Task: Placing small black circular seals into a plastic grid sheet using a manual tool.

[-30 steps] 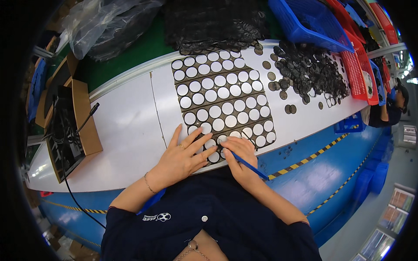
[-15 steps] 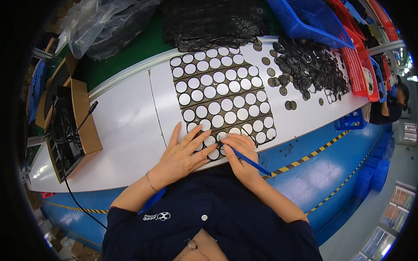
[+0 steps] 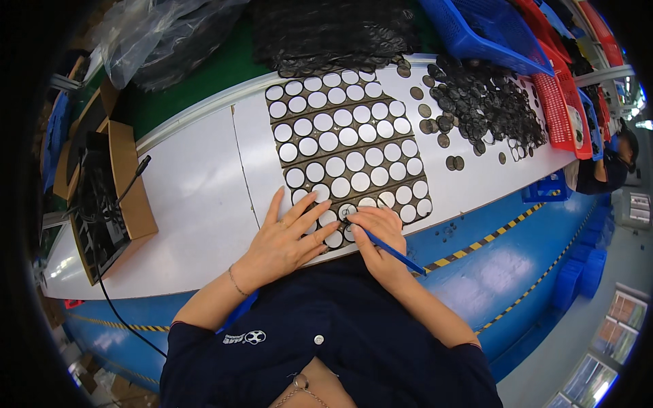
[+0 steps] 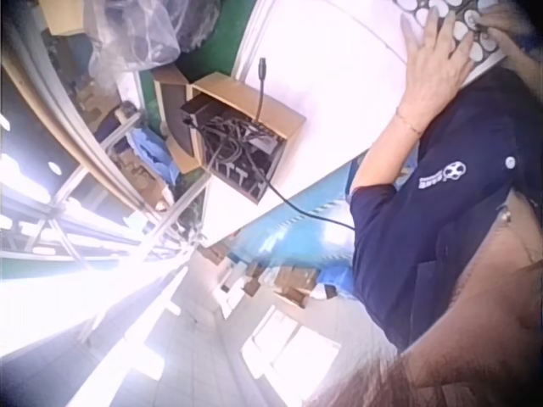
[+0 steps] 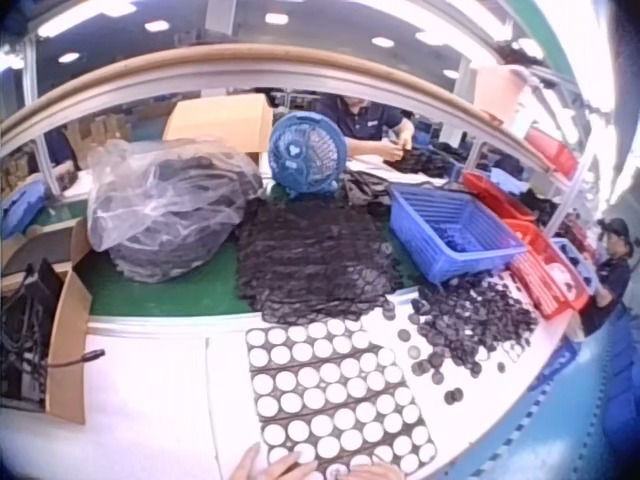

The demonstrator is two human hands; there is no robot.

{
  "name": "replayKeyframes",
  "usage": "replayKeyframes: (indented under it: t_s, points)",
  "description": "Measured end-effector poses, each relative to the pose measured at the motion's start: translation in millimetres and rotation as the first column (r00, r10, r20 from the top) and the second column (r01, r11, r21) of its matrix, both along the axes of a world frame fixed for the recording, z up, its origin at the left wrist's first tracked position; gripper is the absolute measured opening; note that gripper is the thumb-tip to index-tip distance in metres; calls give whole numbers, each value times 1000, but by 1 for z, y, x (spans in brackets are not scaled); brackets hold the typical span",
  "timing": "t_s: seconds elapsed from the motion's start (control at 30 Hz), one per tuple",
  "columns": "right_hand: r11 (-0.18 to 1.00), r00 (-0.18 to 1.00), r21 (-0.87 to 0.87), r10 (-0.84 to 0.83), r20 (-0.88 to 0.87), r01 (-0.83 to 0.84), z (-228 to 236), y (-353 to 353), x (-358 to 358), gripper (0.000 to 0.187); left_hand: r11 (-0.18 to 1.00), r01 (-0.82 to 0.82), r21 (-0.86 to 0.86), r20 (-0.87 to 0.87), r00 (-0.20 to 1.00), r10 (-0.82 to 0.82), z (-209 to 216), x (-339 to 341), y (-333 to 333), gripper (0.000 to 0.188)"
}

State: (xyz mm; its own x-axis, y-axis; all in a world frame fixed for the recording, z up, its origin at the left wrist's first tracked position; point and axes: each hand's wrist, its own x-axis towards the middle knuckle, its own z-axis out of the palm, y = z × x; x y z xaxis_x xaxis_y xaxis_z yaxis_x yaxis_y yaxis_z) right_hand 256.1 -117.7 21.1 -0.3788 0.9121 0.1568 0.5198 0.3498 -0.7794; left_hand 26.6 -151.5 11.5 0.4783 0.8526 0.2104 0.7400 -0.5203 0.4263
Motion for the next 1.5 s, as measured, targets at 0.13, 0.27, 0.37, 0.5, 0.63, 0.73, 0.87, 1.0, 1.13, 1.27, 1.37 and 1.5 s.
replayKeyframes:
  t_s: [0.13,0.27,0.37,0.5,0.63,0.73,0.87,1.0,1.13,1.27,1.37,1.5]
  points:
    - [1000,1000,-26,15,11,-15,2,1,-1,17,1000,-11,8,-6,1000,11,-3,1,-1,52]
    - [999,999,-27,28,21,-27,0,0,-2,18,1000,-6,-3,-4,1000,6,-2,-1,-1,51]
    - [999,998,-11,31,46,-30,0,0,-1,18,1000,-6,-3,7,1000,6,-2,-1,-1,51]
    - [996,995,67,44,92,-51,-4,-4,-1,20,1000,-9,3,11,1000,9,-4,0,-1,50]
    - [907,935,369,66,348,-202,-5,-7,-9,29,1000,-1,17,1,1000,1,-6,1,-1,47]
    - [871,928,430,73,365,-238,-5,12,-5,35,999,-4,36,3,1000,4,-4,1,-1,46]
    - [900,969,410,-216,122,148,0,33,15,26,999,-3,36,13,1000,2,-1,0,-1,45]
    - [994,994,43,-94,-59,97,4,-2,15,22,998,12,65,6,1000,-12,-2,2,-1,42]
    - [999,1000,-32,-27,-12,26,5,-24,8,19,993,48,109,30,998,-52,-4,1,-2,34]
    - [999,999,-20,-37,13,37,3,-27,5,16,995,55,83,1,998,-56,-5,0,-3,39]
    - [999,999,-39,-34,11,35,3,-27,5,16,994,59,87,-9,998,-59,-6,-1,-3,39]
    - [999,999,-44,-27,24,28,2,-28,5,16,994,59,95,-14,998,-58,-7,0,-3,39]
